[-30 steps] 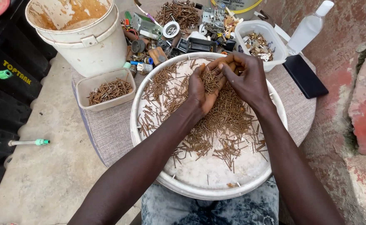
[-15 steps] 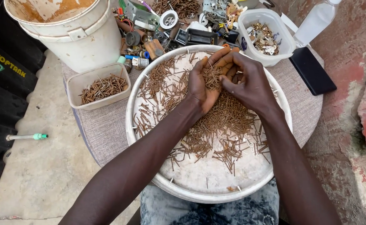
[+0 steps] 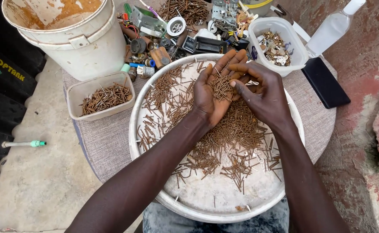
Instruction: The person is sorting through a large pile of small metal pins on a white lid, picking up handfuls to inspect them and placing selected ones into a separate plastic container.
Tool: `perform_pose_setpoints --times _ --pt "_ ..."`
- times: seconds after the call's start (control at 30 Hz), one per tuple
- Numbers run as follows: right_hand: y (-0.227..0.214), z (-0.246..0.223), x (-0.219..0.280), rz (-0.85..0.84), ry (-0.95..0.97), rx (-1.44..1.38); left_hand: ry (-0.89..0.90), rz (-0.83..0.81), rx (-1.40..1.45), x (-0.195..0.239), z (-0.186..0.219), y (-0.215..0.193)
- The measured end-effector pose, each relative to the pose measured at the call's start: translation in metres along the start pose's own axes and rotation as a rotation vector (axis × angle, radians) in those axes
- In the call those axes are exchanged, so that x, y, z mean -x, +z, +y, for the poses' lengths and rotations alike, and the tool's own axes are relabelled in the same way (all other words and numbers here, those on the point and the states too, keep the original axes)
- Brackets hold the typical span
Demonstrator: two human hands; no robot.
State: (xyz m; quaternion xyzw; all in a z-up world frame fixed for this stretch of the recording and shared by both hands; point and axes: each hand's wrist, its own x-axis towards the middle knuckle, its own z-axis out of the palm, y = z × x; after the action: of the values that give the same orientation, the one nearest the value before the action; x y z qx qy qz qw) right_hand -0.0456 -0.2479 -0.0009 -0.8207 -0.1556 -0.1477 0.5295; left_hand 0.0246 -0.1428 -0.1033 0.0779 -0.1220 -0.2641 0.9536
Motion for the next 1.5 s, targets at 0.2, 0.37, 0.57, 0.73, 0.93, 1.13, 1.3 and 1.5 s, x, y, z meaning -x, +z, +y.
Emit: perform_pose_setpoints --times 0.2,0.37,0.57,0.73,0.93,1.13,1.3,1.5 --pt "-0.011 0.017 -0.017 -0.006 -0.113 0.366 -0.035 0.014 0.113 -0.018 -0.018 -0.06" --pt "0.006 -0.011 -0.041 -0.154 0.129 0.539 -0.035 0.097 0.057 -0.02 -0.027 -0.107" --pt "0.015 0.025 -0.06 -0.262 0.129 0.359 0.053 0.215 0.02 -0.028 -0.024 -0.133" --pt "0.019 0.019 -0.061 -0.27 0.287 0.338 -0.162 0.698 -0.155 -0.018 0.0 0.005" --pt "0.022 0.021 -0.058 -0.255 0.341 0.379 -0.145 0.834 -0.251 0.007 0.028 0.07" --pt "0.02 -0.007 -0.05 -0.054 0.344 -0.092 -0.034 0.777 -0.106 -0.009 0.015 0.026" --pt "-0.002 0.05 -0.048 0.103 0.28 -0.499 0.114 0.121 0.009 -0.013 0.008 -0.014" --pt "-0.001 0.03 -0.043 0.069 0.344 -0.561 0.106 0.206 -0.005 -0.006 0.02 0.011"
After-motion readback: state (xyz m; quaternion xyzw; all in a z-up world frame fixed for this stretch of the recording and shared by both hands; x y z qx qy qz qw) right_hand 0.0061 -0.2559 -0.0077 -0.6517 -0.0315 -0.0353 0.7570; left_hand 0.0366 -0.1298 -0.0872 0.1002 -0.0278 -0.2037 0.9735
